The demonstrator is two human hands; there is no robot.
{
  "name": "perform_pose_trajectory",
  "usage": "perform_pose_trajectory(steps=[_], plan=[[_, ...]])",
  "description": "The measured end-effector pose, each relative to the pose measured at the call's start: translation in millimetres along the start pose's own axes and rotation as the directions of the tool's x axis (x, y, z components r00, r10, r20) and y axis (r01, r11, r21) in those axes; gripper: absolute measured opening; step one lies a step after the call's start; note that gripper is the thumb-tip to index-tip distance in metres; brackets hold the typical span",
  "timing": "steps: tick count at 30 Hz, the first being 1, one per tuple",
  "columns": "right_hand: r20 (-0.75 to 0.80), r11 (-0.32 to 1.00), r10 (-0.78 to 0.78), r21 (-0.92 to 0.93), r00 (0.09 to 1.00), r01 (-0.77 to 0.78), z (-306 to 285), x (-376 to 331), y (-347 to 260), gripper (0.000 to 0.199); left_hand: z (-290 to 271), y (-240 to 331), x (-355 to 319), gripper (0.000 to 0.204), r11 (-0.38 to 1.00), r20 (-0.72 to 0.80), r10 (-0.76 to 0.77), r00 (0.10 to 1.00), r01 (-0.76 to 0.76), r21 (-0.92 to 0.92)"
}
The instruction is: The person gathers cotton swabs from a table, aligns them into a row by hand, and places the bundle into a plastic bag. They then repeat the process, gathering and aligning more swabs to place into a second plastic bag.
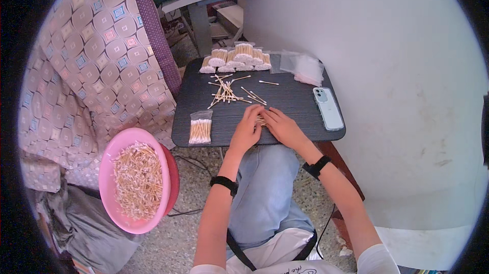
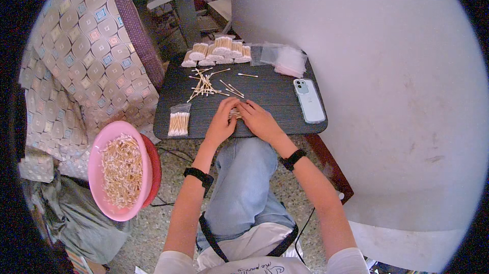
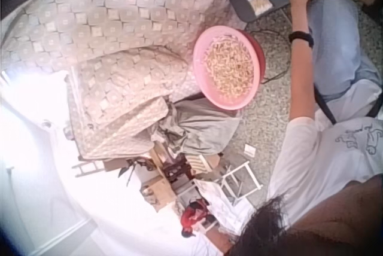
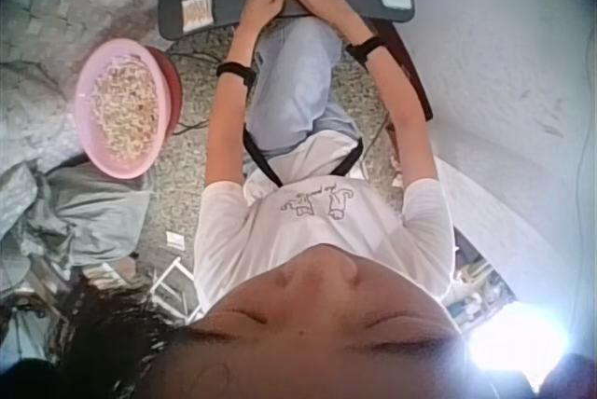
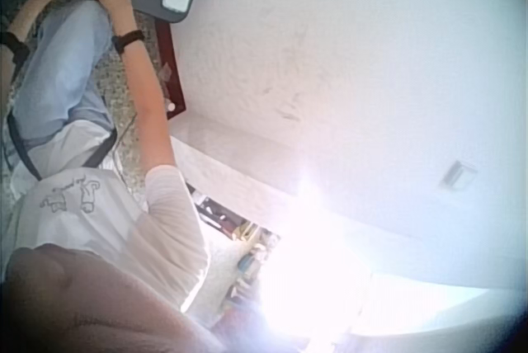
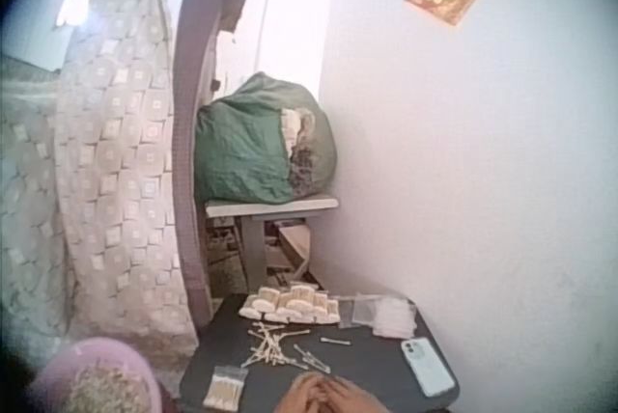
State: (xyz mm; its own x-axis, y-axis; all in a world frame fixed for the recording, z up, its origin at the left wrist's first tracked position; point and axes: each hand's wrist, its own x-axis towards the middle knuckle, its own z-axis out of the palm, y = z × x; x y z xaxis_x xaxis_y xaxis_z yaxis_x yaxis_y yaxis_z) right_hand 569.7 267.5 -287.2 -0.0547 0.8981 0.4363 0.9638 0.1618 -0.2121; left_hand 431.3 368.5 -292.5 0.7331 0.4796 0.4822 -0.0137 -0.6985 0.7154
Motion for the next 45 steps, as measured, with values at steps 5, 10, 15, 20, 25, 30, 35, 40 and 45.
perform_pose_trajectory(steps=[5, 10, 15, 20, 25, 30, 35, 40, 45], plan=[[0.027, 0.991, -0.013, -0.136, 1.000, 0.017, 2.7, 7.3, 0.3, 0.039, 2.8, -6.0, 2.6, 0.042, 0.996, -0.076, -0.053, 0.996, 0.048, -0.072], [-0.014, 0.992, 0.086, 0.096, 0.996, -0.084, 7.4, -2.8, -2.5, 0.043, 4.2, -14.5, 3.5, 0.030, 0.961, -0.110, -0.231, 0.967, 0.209, -0.183], [-0.198, 0.921, 0.265, 0.341, 0.944, -0.187, 19.9, -0.4, 4.3, 0.048, 14.0, -24.6, 9.2, 0.034, 0.789, -0.206, -0.424, 0.882, 0.249, -0.561], [-0.142, 0.789, 0.397, 0.557, 0.907, -0.259, 39.7, 21.2, 0.4, 0.036, 36.4, -12.1, 18.1, 0.036, 0.782, -0.228, -0.472, 0.851, 0.285, -0.555], [-0.170, 0.756, 0.433, 0.603, 0.885, -0.254, 41.3, 18.4, -1.4, 0.030, 29.0, -16.5, 16.6, 0.035, 0.700, -0.243, -0.435, 0.867, 0.156, -0.697], [-0.143, 0.878, 0.220, 0.460, 0.965, -0.132, 11.3, 2.5, 1.6, 0.042, 0.2, -21.9, -3.2, 0.038, 0.987, -0.014, -0.160, 0.987, 0.160, 0.005], [-0.030, 0.988, 0.007, 0.155, 1.000, -0.003, -14.8, -18.3, -0.8, 0.047, -6.9, -2.2, -14.2, 0.043, 0.879, 0.253, 0.069, 0.965, -0.178, 0.442], [-0.008, 0.998, -0.021, -0.051, 1.000, 0.021, -9.8, -31.1, -2.1, 0.042, -1.0, 12.7, -25.9, 0.047, 0.778, 0.266, 0.037, 0.963, -0.194, 0.597], [-0.140, 0.999, -0.034, -0.022, 0.990, 0.031, -12.8, -24.6, -13.3, 0.030, 4.2, 21.8, -38.1, 0.048, 0.797, 0.231, -0.046, 0.972, -0.104, 0.595]])
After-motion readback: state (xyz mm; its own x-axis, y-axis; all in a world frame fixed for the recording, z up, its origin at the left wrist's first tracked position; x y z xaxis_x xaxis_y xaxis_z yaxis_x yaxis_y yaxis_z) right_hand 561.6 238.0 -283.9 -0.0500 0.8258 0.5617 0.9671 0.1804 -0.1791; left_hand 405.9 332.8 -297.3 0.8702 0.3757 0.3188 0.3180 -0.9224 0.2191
